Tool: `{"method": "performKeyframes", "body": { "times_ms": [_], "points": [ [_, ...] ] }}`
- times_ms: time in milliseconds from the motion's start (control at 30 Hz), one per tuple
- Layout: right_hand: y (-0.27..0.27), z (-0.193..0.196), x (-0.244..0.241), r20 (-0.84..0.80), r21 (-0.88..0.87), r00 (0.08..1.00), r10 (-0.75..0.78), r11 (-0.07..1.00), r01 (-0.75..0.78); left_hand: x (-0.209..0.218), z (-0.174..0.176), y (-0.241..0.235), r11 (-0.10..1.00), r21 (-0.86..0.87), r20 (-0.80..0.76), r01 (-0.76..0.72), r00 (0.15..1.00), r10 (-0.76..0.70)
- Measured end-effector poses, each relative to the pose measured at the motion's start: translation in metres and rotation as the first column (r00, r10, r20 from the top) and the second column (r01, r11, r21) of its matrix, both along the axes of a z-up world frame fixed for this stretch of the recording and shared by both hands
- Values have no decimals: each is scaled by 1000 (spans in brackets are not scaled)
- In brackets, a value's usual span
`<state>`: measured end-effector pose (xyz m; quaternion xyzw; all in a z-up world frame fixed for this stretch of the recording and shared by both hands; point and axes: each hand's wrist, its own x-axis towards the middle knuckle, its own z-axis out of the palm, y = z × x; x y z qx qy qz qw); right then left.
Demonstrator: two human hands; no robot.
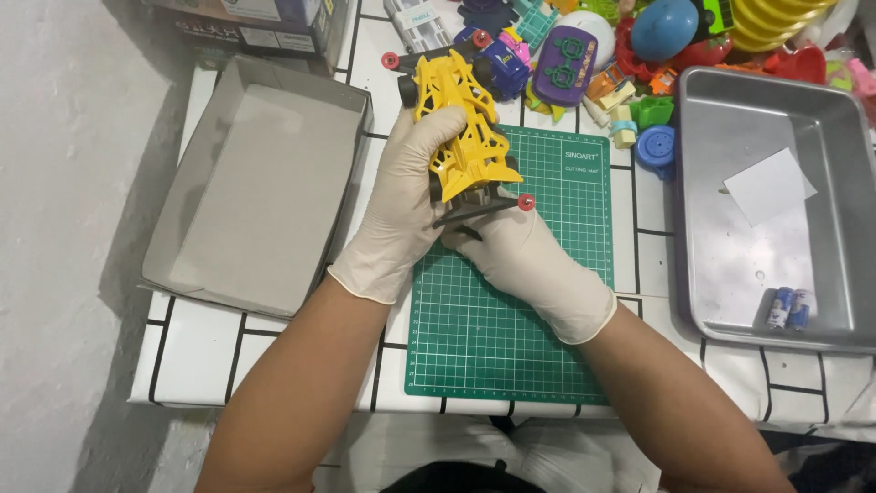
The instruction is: Assembling a plastic model toy car, including the chassis, gears, and body shell components.
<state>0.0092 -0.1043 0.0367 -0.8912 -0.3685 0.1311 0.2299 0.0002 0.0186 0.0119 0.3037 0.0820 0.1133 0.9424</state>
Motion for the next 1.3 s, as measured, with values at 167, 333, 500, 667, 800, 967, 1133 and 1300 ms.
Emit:
{"method": "performKeyframes", "body": {
  "times_ms": [167,333,500,667,800,967,1133,1300],
  "points": [
    [-29,-23,25,-203,243,969,-142,951,190,0,0,0,999,21,-8,34,999,-34],
    [-72,-38,62,-190,520,954,-232,800,299,0,-6,-7,993,71,0,90,996,-90],
    [-95,-18,65,-82,773,922,-378,559,299,-5,-5,-21,925,248,-83,288,958,-276],
    [-96,-15,58,72,805,941,-331,577,141,-6,-10,-30,827,429,-104,363,929,-355],
    [-90,-11,50,295,777,911,-288,628,-52,-4,-21,-40,735,536,-128,416,900,-417],
    [-88,-13,53,411,735,874,-258,661,-151,-8,-19,-47,664,603,-161,442,883,-441],
    [-87,-14,54,467,713,854,-229,668,-211,-13,-12,-54,652,610,-170,451,877,-449],
    [-84,-16,55,529,703,818,-226,657,-273,-17,0,-54,654,608,-130,449,870,-476]
  ]
}}
